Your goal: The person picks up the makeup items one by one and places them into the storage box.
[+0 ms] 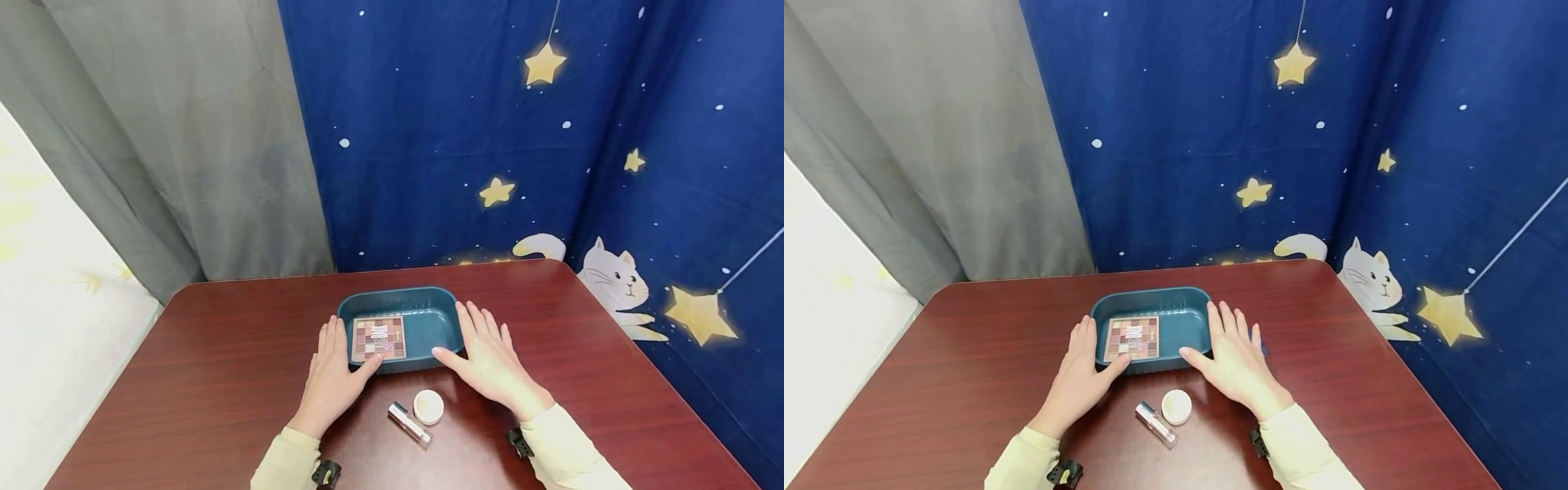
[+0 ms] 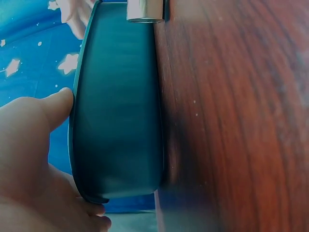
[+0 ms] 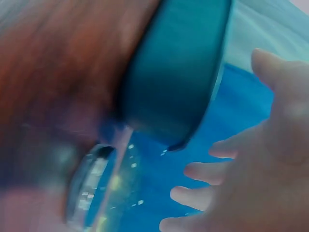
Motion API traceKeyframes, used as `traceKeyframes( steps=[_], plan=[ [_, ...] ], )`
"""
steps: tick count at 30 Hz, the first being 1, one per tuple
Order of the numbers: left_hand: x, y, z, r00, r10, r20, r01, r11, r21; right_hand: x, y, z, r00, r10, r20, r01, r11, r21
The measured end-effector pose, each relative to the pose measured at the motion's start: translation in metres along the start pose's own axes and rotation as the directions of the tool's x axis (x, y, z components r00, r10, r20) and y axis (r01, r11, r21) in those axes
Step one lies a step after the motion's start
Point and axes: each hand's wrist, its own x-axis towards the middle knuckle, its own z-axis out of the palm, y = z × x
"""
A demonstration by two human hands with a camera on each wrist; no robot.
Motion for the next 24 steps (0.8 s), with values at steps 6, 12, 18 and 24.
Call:
traceKeyframes(
  steps=[6, 12, 18, 24],
  plan=[
    [0.001, -0.002, 0.001, 1.0, 0.002, -0.001, -0.002, 1.0, -0.007, -0.002, -0.017, -0.013, 0.98, -0.149, -0.13, 0.147, 0.989, -0.02],
    [-0.001, -0.009, 0.004, 1.0, -0.007, 0.028, 0.008, 1.0, -0.02, -0.01, -0.037, -0.017, 0.955, -0.244, -0.169, 0.244, 0.97, -0.026],
    [-0.001, -0.009, 0.002, 1.0, 0.009, 0.026, -0.009, 1.0, -0.026, -0.016, -0.054, -0.009, 0.911, -0.358, -0.205, 0.354, 0.933, -0.057],
    [-0.001, -0.008, 0.001, 1.0, 0.024, 0.017, -0.023, 1.0, -0.016, -0.025, -0.067, 0.009, 0.889, -0.445, -0.109, 0.431, 0.893, -0.128]
  ],
)
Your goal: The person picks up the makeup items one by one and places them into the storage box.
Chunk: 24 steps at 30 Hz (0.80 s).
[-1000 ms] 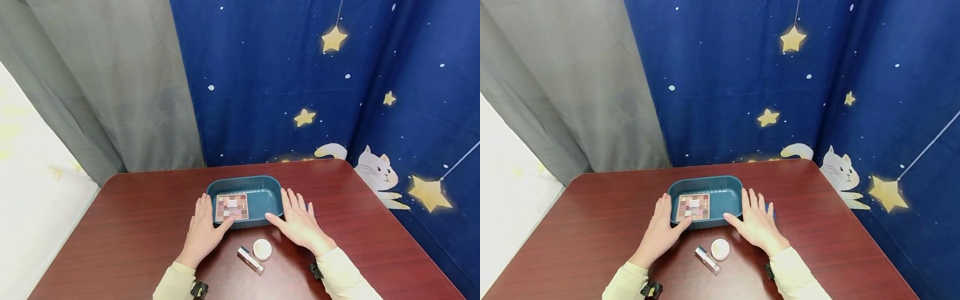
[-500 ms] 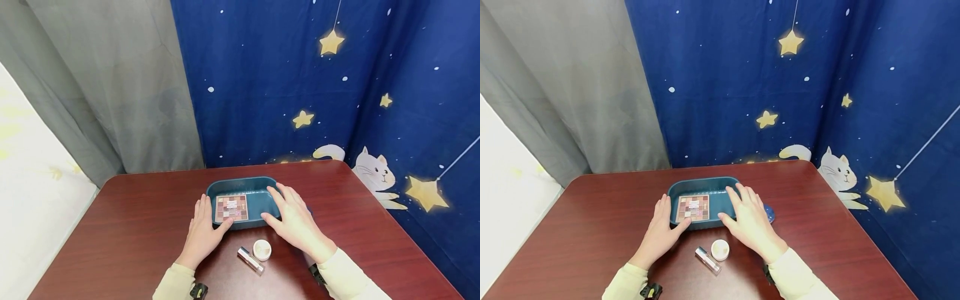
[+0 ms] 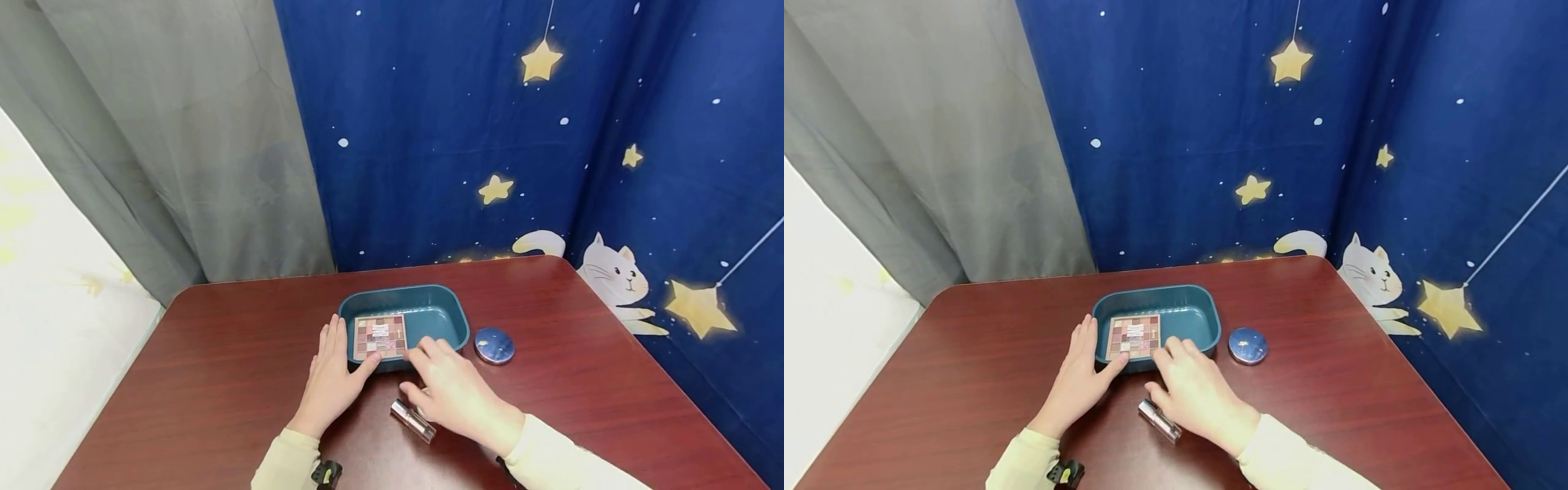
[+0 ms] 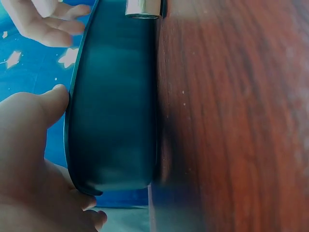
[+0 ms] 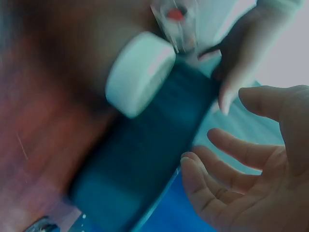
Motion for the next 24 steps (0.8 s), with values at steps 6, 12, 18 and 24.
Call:
traceKeyframes(
  steps=[6, 12, 18, 24],
  plan=[
    [0.0, -0.001, 0.0, 1.0, 0.004, -0.009, -0.004, 1.0, 0.002, 0.0, -0.014, 0.011, 0.999, -0.047, 0.027, 0.048, 0.998, -0.046],
    [-0.001, -0.001, -0.001, 1.0, -0.001, -0.004, 0.001, 1.0, 0.023, -0.006, -0.023, 0.021, 0.996, -0.084, 0.034, 0.085, 0.995, -0.043],
    [-0.001, -0.002, -0.001, 1.0, 0.003, -0.014, -0.002, 0.998, 0.067, -0.012, -0.03, 0.028, 0.993, -0.09, 0.078, 0.095, 0.993, -0.065],
    [-0.002, -0.002, 0.0, 1.0, -0.005, -0.011, 0.006, 0.998, 0.059, -0.016, -0.038, 0.032, 0.983, -0.088, 0.162, 0.102, 0.992, -0.079]
  ],
)
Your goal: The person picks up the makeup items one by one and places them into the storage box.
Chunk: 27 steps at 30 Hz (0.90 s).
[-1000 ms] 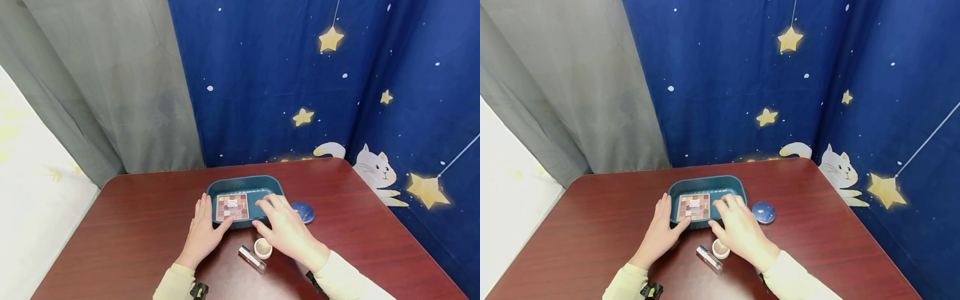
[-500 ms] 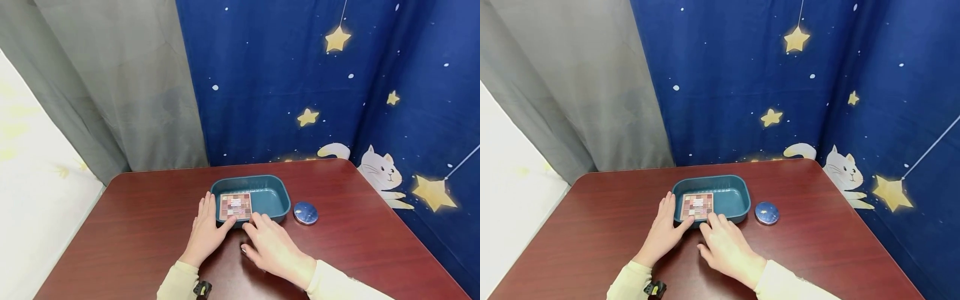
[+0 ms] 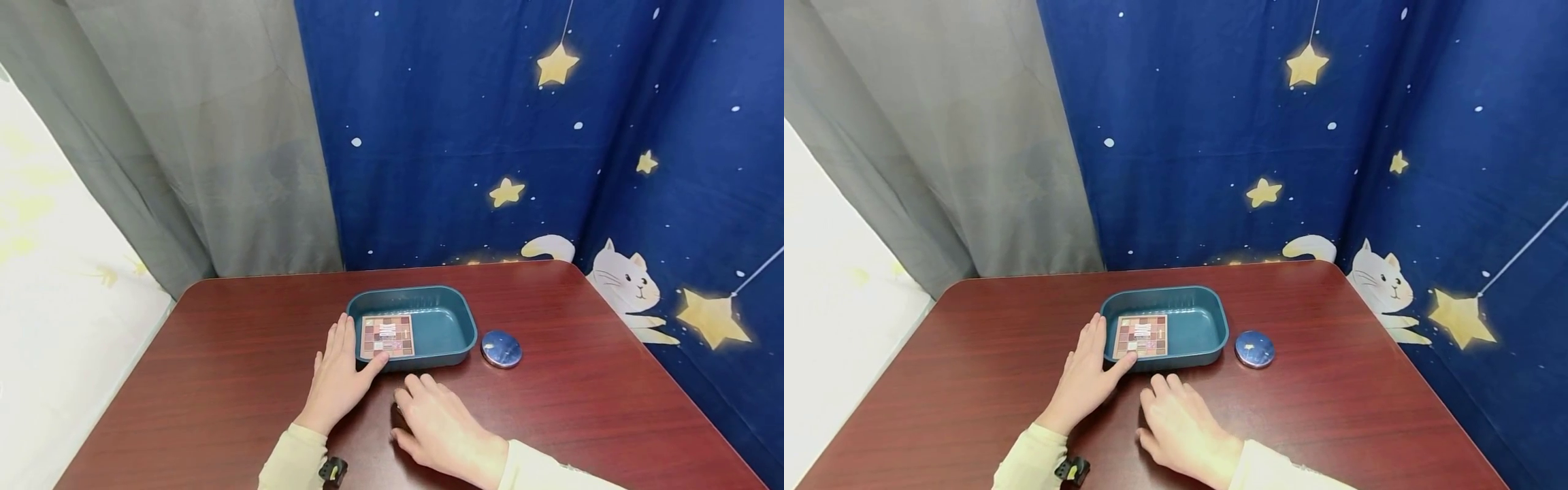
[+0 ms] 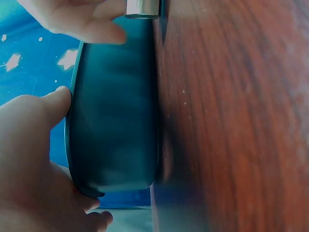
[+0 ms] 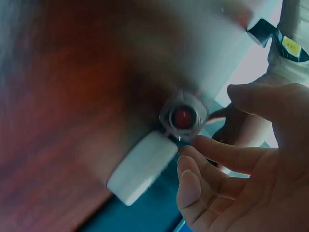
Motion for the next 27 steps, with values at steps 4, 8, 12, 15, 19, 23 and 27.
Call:
traceKeyframes(
  steps=[4, 8, 12, 15, 19, 23, 27],
  plan=[
    [-0.0003, 0.0, 0.0004, 1.0, -0.004, 0.001, 0.004, 1.0, -0.009, -0.0018, -0.0034, 0.0038, 1.0, -0.018, 0.02, 0.019, 1.0, -0.025],
    [-0.0008, 0.0002, 0.0006, 1.0, -0.004, -0.004, 0.004, 1.0, -0.01, -0.0035, -0.0054, 0.0062, 0.999, -0.033, 0.002, 0.033, 0.998, -0.062],
    [-0.0012, 0.0006, 0.0002, 1.0, 0.0, -0.012, 0.0, 1.0, -0.01, -0.0046, -0.0071, 0.0059, 0.999, -0.034, -0.007, 0.033, 0.997, -0.066],
    [-0.0016, 0.0011, 0.0, 1.0, 0.001, -0.014, -0.001, 1.0, -0.012, -0.0051, -0.0084, 0.0055, 0.999, -0.038, 0.003, 0.039, 0.998, -0.053],
    [-0.0015, 0.0016, -0.0001, 1.0, -0.002, -0.013, 0.002, 1.0, -0.01, -0.0053, -0.0097, 0.0047, 0.999, -0.047, 0.023, 0.048, 0.998, -0.048],
    [-0.001, 0.0012, 0.0004, 1.0, -0.005, -0.01, 0.005, 1.0, -0.005, -0.006, -0.0098, 0.0037, 0.998, -0.06, 0.037, 0.062, 0.996, -0.06],
    [-0.001, 0.0008, 0.001, 1.0, -0.007, -0.011, 0.007, 1.0, -0.006, -0.0056, -0.0089, 0.0017, 0.996, -0.077, 0.052, 0.08, 0.995, -0.053]
  ],
)
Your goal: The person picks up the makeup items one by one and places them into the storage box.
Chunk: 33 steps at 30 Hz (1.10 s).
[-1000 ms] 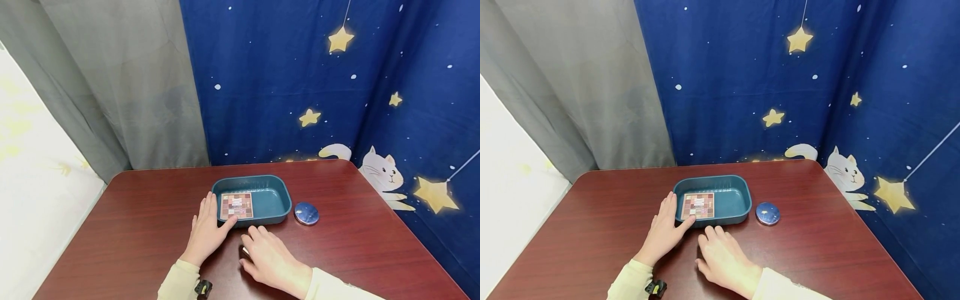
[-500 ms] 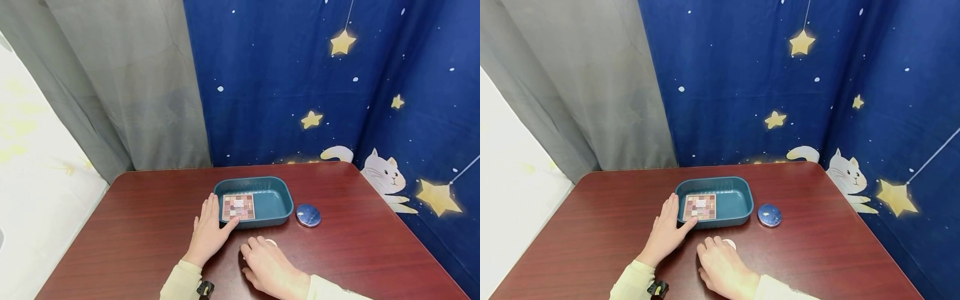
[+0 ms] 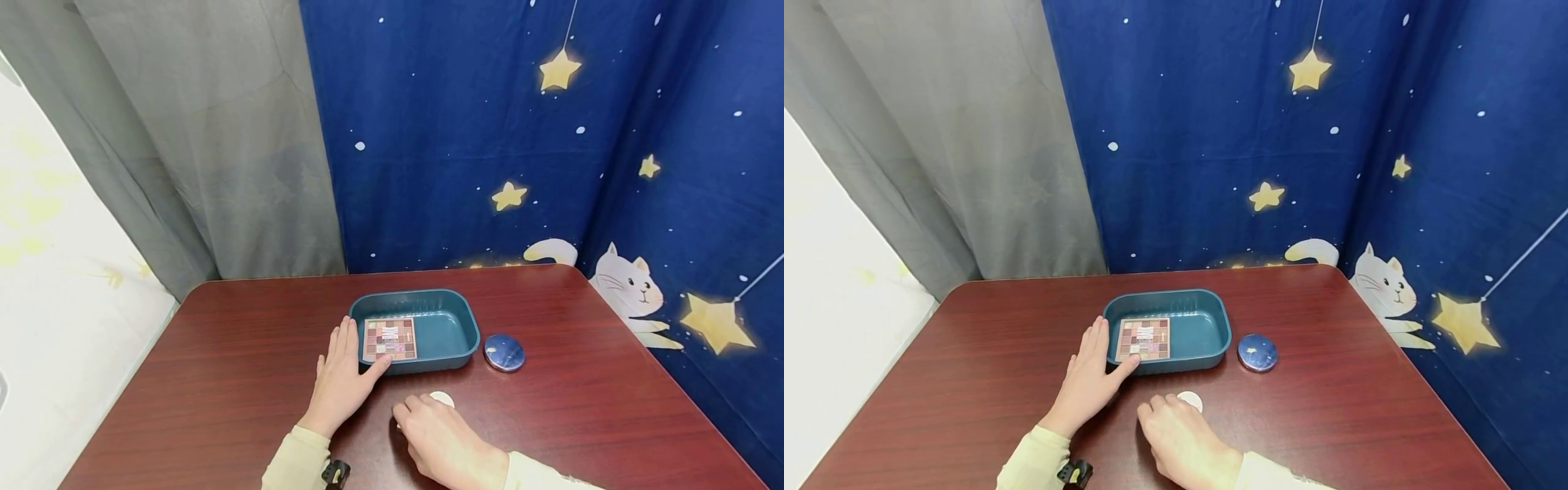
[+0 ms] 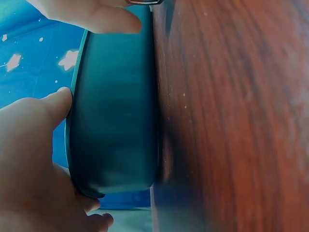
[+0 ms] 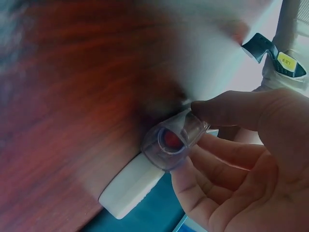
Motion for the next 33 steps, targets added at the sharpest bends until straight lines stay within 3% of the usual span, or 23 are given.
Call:
traceKeyframes(
  steps=[10, 18, 25, 33],
  plan=[
    [0.0, -0.002, 0.002, 1.0, -0.002, 0.0, 0.002, 1.0, 0.0, 0.001, 0.0, -0.004, 0.999, -0.022, -0.038, 0.023, 1.0, 0.022],
    [0.0, -0.002, 0.002, 1.0, -0.002, -0.005, 0.002, 1.0, 0.002, 0.005, 0.008, -0.021, 0.999, -0.015, -0.049, 0.018, 0.999, 0.046],
    [0.0, -0.001, 0.001, 1.0, -0.003, -0.01, 0.003, 1.0, 0.004, 0.012, 0.02, -0.039, 0.995, -0.019, -0.1, 0.019, 1.0, -0.005],
    [-0.003, 0.001, 0.001, 1.0, -0.002, -0.015, 0.002, 1.0, -0.003, 0.018, 0.033, -0.046, 0.986, -0.031, -0.167, 0.023, 0.999, -0.046]
  ],
)
